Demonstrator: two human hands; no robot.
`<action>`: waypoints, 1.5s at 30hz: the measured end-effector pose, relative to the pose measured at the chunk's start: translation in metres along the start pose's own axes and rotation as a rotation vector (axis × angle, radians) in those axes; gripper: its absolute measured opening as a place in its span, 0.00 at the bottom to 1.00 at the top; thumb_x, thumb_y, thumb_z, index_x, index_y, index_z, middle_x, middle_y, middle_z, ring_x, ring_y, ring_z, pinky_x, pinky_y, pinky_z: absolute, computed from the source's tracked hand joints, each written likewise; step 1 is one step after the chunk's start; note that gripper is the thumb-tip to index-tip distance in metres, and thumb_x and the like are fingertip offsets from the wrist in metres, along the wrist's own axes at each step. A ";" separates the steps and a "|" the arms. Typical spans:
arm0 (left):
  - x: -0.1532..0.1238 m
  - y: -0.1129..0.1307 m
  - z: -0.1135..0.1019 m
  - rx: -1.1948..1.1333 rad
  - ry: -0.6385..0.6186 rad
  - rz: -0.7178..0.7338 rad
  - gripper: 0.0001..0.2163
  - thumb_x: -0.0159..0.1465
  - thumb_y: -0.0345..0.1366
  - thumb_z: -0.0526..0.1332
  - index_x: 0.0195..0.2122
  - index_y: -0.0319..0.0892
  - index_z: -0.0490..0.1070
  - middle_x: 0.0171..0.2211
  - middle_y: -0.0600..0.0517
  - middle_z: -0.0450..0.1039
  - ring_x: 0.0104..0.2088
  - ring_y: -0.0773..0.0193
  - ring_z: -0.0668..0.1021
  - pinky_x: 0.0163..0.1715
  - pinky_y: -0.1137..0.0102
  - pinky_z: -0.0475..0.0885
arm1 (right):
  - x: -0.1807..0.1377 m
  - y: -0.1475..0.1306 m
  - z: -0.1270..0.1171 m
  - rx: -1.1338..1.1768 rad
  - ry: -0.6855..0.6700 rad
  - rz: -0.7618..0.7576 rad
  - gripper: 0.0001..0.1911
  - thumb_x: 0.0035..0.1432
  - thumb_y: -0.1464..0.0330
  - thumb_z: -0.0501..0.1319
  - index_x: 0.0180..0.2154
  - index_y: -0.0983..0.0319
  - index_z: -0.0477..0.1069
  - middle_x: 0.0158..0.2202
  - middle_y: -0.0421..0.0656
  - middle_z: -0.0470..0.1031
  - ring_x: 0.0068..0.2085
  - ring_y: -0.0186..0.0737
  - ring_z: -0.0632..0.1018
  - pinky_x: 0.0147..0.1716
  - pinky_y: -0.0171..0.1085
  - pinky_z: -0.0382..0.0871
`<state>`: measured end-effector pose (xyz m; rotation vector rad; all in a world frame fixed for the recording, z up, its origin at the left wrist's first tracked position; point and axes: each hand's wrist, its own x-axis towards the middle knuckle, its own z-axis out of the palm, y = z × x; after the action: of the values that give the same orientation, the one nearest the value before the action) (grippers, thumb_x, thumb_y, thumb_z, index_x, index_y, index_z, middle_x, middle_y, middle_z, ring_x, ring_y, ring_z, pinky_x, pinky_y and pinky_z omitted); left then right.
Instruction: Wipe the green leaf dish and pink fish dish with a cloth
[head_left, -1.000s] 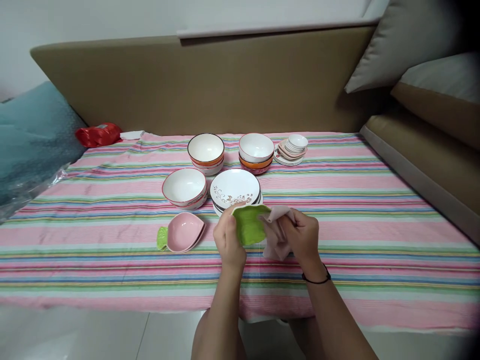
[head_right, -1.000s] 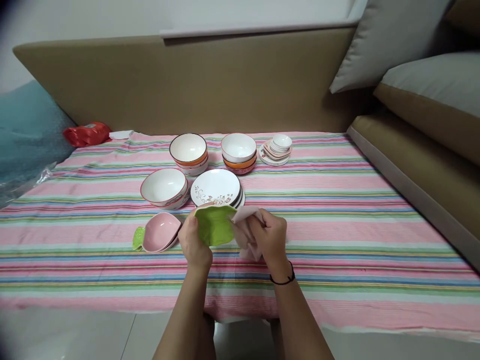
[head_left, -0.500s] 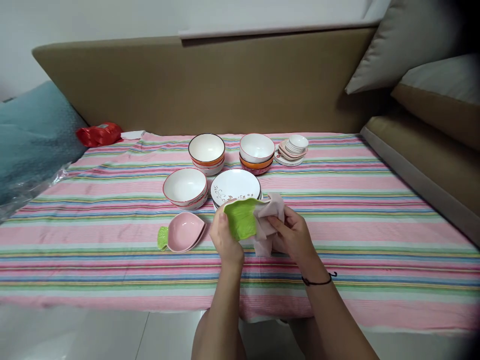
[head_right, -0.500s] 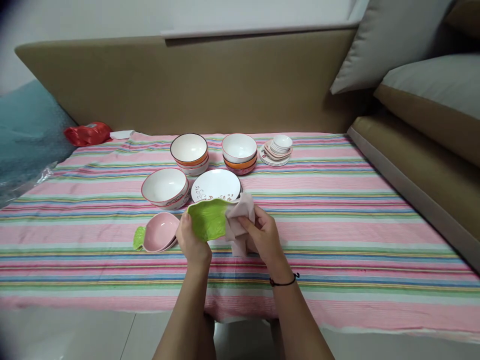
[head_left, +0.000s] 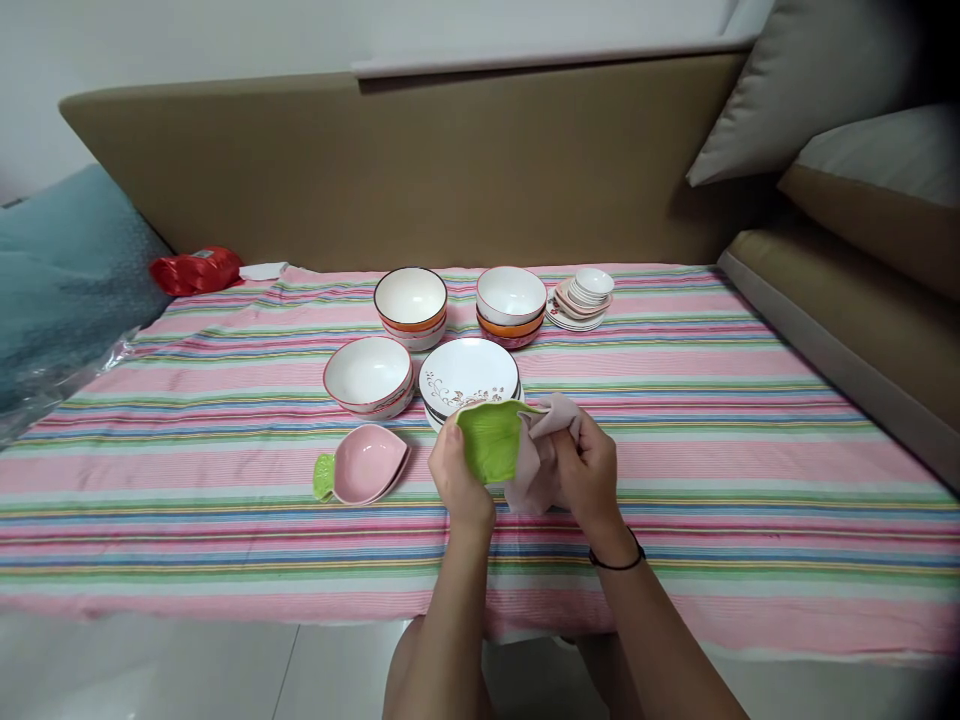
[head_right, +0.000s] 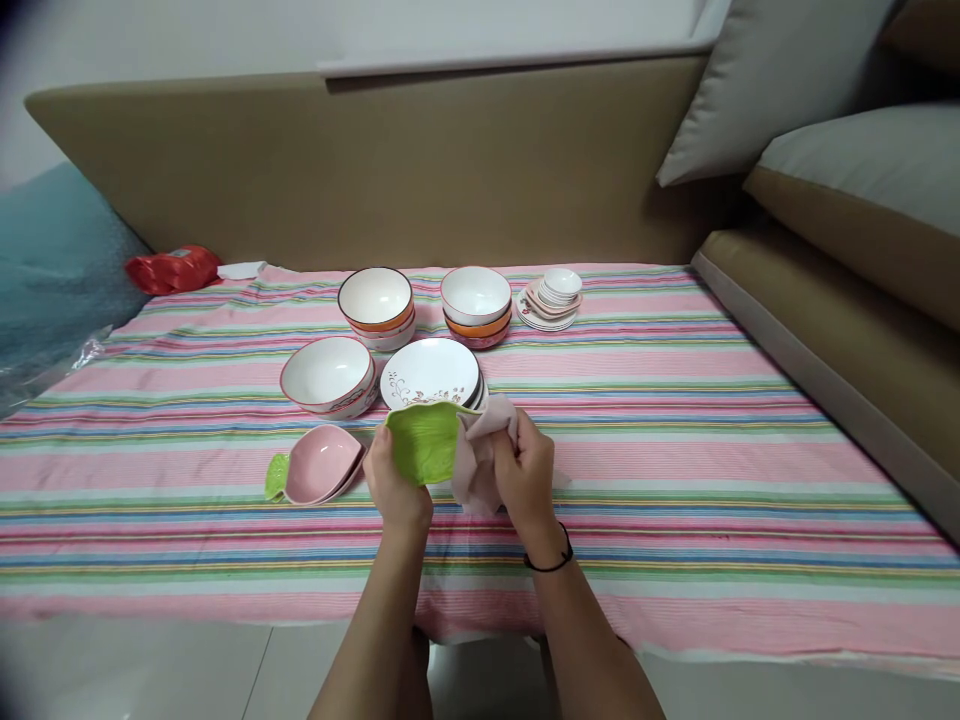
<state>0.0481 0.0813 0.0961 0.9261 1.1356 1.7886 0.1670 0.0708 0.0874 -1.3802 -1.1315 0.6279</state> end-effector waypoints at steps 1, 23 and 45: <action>0.001 -0.001 -0.001 0.011 0.020 -0.001 0.18 0.65 0.47 0.50 0.36 0.42 0.75 0.34 0.49 0.76 0.36 0.63 0.77 0.36 0.71 0.73 | 0.000 -0.001 0.001 0.001 -0.035 -0.004 0.09 0.57 0.64 0.56 0.33 0.62 0.71 0.21 0.36 0.66 0.25 0.33 0.65 0.24 0.32 0.57; 0.001 0.005 -0.002 0.160 -0.318 0.106 0.17 0.66 0.44 0.50 0.40 0.41 0.75 0.41 0.48 0.76 0.44 0.59 0.76 0.45 0.65 0.69 | 0.002 -0.001 0.005 0.002 0.071 0.154 0.09 0.42 0.67 0.65 0.27 0.61 0.67 0.24 0.38 0.72 0.27 0.36 0.71 0.25 0.32 0.63; 0.002 0.003 0.000 0.154 -0.253 0.088 0.18 0.66 0.45 0.50 0.38 0.40 0.75 0.39 0.47 0.76 0.43 0.59 0.76 0.44 0.65 0.71 | 0.003 0.006 -0.001 0.078 -0.079 0.091 0.09 0.46 0.69 0.60 0.34 0.61 0.67 0.28 0.37 0.71 0.28 0.34 0.69 0.26 0.31 0.63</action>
<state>0.0462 0.0825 0.0988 1.2727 1.0941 1.6132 0.1711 0.0742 0.0824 -1.3558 -1.1004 0.7901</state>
